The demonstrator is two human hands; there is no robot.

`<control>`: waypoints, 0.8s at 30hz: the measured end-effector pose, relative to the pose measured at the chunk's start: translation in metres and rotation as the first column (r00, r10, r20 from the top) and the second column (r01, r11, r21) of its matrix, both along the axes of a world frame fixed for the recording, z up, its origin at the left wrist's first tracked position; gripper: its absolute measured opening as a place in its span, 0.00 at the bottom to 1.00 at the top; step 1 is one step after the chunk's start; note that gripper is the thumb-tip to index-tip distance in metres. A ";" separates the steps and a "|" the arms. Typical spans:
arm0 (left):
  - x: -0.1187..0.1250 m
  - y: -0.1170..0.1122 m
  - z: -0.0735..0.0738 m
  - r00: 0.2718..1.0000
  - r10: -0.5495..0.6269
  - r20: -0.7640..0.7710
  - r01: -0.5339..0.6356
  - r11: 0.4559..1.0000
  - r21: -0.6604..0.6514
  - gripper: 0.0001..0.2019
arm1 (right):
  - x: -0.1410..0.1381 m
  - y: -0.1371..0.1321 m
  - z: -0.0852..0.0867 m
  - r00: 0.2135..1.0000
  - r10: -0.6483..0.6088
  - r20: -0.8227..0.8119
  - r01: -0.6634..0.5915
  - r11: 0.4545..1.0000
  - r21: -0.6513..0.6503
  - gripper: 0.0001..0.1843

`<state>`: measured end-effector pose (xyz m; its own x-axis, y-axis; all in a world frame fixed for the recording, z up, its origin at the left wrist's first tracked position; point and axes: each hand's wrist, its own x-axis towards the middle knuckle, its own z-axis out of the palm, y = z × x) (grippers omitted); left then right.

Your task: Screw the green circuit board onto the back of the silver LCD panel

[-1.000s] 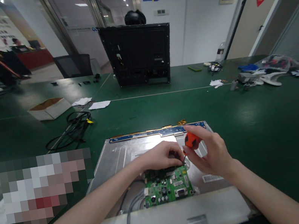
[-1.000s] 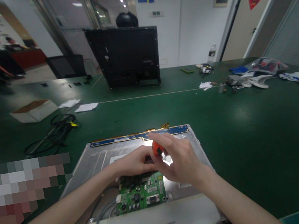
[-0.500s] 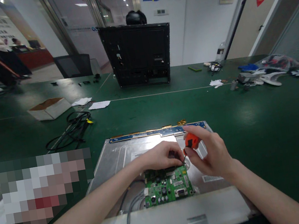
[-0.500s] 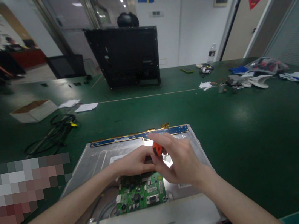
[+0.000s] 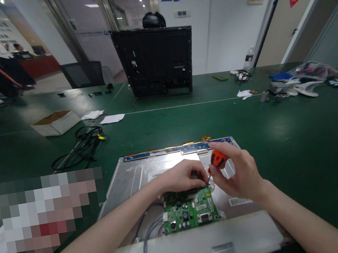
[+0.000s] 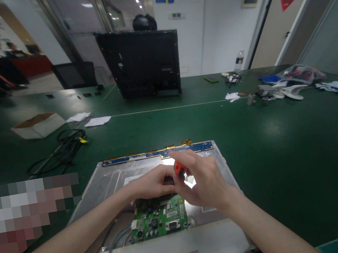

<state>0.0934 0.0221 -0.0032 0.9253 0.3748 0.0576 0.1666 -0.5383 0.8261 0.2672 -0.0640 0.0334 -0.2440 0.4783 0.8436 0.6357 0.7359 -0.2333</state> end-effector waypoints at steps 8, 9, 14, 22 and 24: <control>0.000 0.000 -0.001 1.000 -0.002 0.019 0.002 1.000 0.004 0.02 | 0.001 0.003 -0.004 0.999 -0.038 0.023 0.037 0.999 0.024 0.23; 0.000 0.000 -0.001 1.000 -0.003 0.013 0.003 1.000 0.005 0.01 | 0.001 0.003 -0.004 0.999 -0.037 0.025 0.037 0.999 0.016 0.23; 0.000 0.000 0.000 1.000 -0.015 -0.009 0.015 1.000 0.012 0.01 | 0.001 0.000 0.002 1.000 0.017 0.010 -0.016 1.000 -0.021 0.25; 0.000 0.000 0.000 1.000 -0.015 -0.004 0.015 1.000 -0.007 0.02 | 0.002 -0.003 0.004 0.999 0.038 -0.004 -0.038 0.997 -0.068 0.27; 0.000 0.000 0.001 1.000 -0.015 0.004 0.015 1.000 -0.011 0.02 | 0.001 -0.003 0.004 1.000 0.015 0.004 -0.015 0.998 -0.055 0.26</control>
